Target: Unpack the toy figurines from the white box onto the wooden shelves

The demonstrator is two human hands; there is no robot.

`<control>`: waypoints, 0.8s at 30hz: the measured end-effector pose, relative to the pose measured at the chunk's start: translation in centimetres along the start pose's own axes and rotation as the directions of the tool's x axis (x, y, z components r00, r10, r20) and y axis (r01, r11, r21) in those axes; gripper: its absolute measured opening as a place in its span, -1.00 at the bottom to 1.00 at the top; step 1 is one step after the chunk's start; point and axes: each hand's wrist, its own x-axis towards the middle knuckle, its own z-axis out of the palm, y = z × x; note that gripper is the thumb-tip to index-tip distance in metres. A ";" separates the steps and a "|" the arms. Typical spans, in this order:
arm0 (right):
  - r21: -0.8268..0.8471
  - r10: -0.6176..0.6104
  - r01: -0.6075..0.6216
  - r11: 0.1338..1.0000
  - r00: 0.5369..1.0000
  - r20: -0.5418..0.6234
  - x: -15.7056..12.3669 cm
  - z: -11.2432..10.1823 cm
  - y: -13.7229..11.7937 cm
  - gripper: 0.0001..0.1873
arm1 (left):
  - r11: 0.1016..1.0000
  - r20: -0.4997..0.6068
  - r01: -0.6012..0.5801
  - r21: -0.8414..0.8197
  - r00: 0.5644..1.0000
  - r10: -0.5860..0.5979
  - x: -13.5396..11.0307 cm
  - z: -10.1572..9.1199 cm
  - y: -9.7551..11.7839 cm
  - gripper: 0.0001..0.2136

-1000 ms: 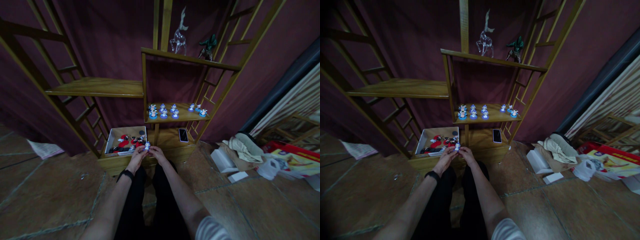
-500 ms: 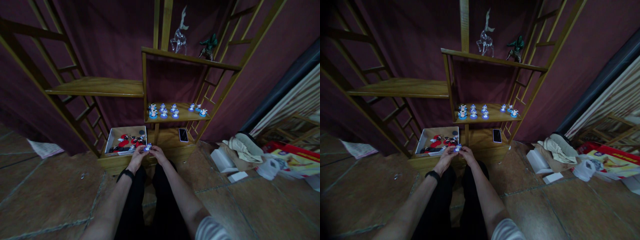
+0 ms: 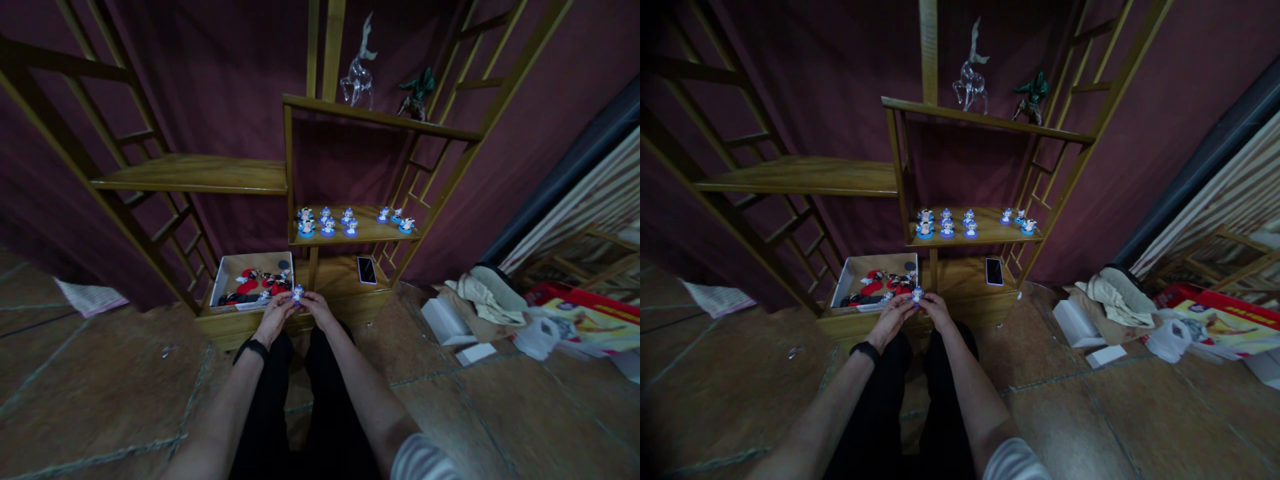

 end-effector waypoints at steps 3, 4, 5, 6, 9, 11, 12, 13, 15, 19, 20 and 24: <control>0.039 0.025 -0.024 0.999 0.999 -0.038 0.2 0.0 0.3 -0.73 | 1.000 -0.002 -0.010 0.003 1.000 0.010 0.1 -0.1 -0.2 -0.71; 0.053 0.035 -0.033 0.998 0.998 -0.049 0.3 0.0 0.4 -0.72 | 1.000 -0.005 -0.016 0.005 1.000 0.016 0.2 -0.1 -0.3 -0.72; 0.065 0.042 -0.038 0.997 0.998 -0.057 0.4 0.0 0.4 -0.70 | 1.000 -0.008 -0.022 0.007 1.000 0.022 0.2 -0.1 -0.4 -0.72; 0.073 0.046 -0.041 0.996 0.997 -0.060 0.4 -0.1 0.5 -0.69 | 1.000 -0.011 -0.027 0.009 1.000 0.028 0.3 -0.1 -0.5 -0.72; 0.086 0.043 -0.039 0.996 0.998 -0.051 0.4 -0.1 0.5 -0.66 | 0.999 -0.029 -0.043 0.021 0.999 0.043 0.3 -0.1 -0.5 -0.73; 0.076 0.040 -0.036 0.996 0.998 -0.049 0.4 -0.1 0.4 -0.65 | 0.998 -0.045 -0.052 0.027 0.998 0.053 0.3 0.0 -0.5 -0.73; 0.063 0.038 -0.035 0.997 0.998 -0.054 0.4 -0.2 0.4 -0.65 | 0.998 -0.053 -0.055 0.028 0.997 0.057 0.3 0.0 -0.5 -0.74; 0.048 0.037 -0.034 0.998 0.997 -0.062 0.3 -0.2 0.3 -0.66 | 0.998 -0.058 -0.058 0.030 0.997 0.059 0.2 0.1 -0.4 -0.74; 0.021 0.038 -0.037 0.999 0.996 -0.085 0.3 -0.2 0.3 -0.66 | 0.998 -0.062 -0.059 0.034 0.996 0.061 0.2 0.2 -0.3 -0.75; 0.014 0.051 -0.050 0.999 0.994 -0.100 0.2 -0.2 0.2 -0.64 | 0.997 -0.066 -0.058 0.041 0.996 0.061 0.0 0.4 -0.1 -0.75; 0.017 0.053 -0.052 0.999 0.994 -0.099 0.2 -0.2 0.1 -0.63 | 0.997 -0.067 -0.060 0.042 0.996 0.062 -0.1 0.5 -0.1 -0.75; 0.024 0.055 -0.053 0.998 0.994 -0.097 0.2 -0.2 0.0 -0.63 | 0.997 -0.070 -0.062 0.052 0.995 0.066 -0.2 0.5 0.1 -0.75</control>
